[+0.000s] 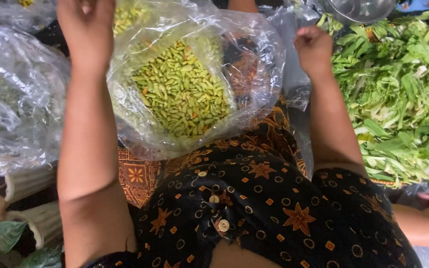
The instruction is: The person scoops green vegetables from a large plastic bag into smaller clear plastic bags using their hands. They then tie the smaller bags shut and place them aside.
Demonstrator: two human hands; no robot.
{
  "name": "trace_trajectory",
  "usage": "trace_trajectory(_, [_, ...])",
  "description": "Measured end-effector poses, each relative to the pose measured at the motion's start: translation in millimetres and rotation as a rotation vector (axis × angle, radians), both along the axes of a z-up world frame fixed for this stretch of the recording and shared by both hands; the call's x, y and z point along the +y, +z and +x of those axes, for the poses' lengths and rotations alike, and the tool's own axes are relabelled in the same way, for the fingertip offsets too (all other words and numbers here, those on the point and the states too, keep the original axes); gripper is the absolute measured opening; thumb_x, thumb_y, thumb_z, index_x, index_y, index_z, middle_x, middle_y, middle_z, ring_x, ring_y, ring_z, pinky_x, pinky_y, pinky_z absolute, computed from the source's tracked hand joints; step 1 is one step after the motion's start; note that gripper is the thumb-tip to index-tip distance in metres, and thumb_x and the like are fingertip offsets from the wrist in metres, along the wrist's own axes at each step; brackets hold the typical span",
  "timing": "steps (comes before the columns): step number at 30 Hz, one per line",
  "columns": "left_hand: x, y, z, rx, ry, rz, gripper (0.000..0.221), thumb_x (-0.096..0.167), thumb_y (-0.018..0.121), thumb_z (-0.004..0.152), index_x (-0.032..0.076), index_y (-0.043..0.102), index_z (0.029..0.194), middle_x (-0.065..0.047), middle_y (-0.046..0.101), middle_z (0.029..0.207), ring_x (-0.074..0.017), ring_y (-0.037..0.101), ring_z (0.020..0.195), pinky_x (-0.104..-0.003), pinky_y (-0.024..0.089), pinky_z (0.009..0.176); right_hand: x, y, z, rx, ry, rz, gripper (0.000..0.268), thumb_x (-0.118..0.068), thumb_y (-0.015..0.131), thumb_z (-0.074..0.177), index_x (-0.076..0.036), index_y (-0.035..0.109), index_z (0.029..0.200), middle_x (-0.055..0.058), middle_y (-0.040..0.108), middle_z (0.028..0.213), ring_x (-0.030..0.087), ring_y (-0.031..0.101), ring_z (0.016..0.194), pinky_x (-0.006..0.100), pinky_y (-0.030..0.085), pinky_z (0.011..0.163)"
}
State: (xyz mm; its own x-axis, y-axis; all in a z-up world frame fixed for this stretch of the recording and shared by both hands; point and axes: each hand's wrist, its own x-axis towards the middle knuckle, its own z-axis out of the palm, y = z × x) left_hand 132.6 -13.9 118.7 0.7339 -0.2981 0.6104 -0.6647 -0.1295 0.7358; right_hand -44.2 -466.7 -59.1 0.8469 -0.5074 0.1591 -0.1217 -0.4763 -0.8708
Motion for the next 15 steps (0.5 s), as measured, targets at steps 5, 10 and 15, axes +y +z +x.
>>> trace_trajectory(5, [-20,17,-101,0.01,-0.155,0.04,0.024,-0.012,0.05,0.104,0.003,0.051,0.123,-0.01,0.053,0.11,-0.0209,0.053,0.1,-0.027,0.044,0.077,55,19,-12,1.05,-0.104,-0.221,0.077,-0.014,0.08,0.083,-0.006,0.038,0.148,0.019,0.049,0.142,0.034,0.056,0.121,0.039,0.055,0.094])
trace_trajectory(10, [-26,-11,-141,0.208,-0.185,-0.1,0.018,-0.005,0.059,0.098,0.0,0.061,0.116,-0.017,0.062,0.107,-0.0307,0.061,0.097,-0.041,0.055,0.087,-7,-175,-4,0.916,-0.167,-0.454,0.031,-0.031,0.062,0.09,-0.009,0.077,0.107,0.016,0.073,0.097,0.041,0.073,0.093,0.051,0.059,0.072])
trace_trajectory(15, [-35,-20,-170,0.141,-0.347,0.083,0.028,0.002,0.065,0.093,0.003,0.064,0.121,-0.017,0.066,0.109,-0.0323,0.063,0.104,-0.047,0.052,0.093,46,-13,-5,-0.321,-0.486,0.218,0.021,-0.019,0.065,0.092,-0.004,0.072,0.078,0.009,0.066,0.075,0.018,0.059,0.078,0.032,0.049,0.073])
